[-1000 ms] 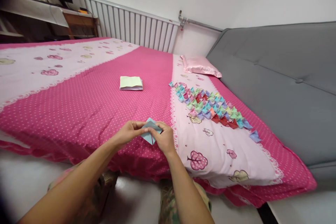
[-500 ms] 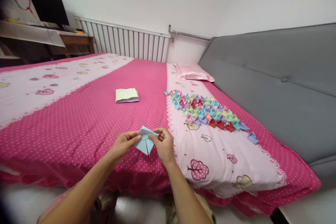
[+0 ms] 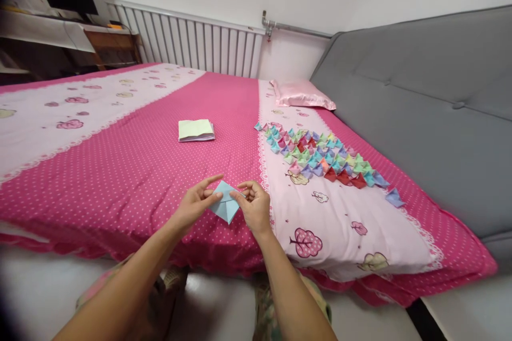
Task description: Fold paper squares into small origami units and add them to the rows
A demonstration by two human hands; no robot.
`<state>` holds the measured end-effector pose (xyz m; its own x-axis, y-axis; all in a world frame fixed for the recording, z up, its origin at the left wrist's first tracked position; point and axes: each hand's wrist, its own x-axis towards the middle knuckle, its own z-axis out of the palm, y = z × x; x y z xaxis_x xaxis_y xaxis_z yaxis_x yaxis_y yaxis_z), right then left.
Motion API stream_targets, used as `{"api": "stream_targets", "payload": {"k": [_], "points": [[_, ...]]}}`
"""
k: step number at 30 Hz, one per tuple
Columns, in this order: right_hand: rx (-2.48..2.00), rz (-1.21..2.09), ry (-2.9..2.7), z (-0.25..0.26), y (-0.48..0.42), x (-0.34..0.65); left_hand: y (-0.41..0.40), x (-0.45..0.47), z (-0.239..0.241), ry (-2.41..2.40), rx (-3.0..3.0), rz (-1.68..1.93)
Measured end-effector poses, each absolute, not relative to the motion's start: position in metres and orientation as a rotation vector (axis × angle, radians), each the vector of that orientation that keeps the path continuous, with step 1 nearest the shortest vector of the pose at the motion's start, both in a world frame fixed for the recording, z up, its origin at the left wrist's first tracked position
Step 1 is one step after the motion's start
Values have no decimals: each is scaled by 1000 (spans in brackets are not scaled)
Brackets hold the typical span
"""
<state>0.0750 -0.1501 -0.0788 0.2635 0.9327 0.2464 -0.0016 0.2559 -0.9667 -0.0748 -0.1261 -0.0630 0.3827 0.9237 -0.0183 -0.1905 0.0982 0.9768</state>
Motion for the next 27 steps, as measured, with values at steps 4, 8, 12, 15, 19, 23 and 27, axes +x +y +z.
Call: {"api": "stream_targets", "payload": {"k": [4, 8, 12, 15, 19, 23, 27], "points": [[-1117, 864, -1144, -80, -151, 75, -126, -74, -64, 884, 1179, 849], [-1108, 895, -1129, -80, -151, 75, -129, -74, -60, 913, 1156, 812], [-1095, 935, -1105, -77, -151, 75, -130, -73, -57, 940, 1104, 849], [-1112, 936, -1107, -74, -150, 76, -128, -72, -58, 966, 1075, 862], [-1105, 913, -1128, -73, -148, 79, -126, -70, -61, 946, 1059, 869], [-1120, 918, -1119, -74, -149, 80, -127, -71, -60, 958, 1060, 896], [-1086, 1005, -1071, -75, -151, 80, -128, -72, -60, 1001, 1080, 905]]}}
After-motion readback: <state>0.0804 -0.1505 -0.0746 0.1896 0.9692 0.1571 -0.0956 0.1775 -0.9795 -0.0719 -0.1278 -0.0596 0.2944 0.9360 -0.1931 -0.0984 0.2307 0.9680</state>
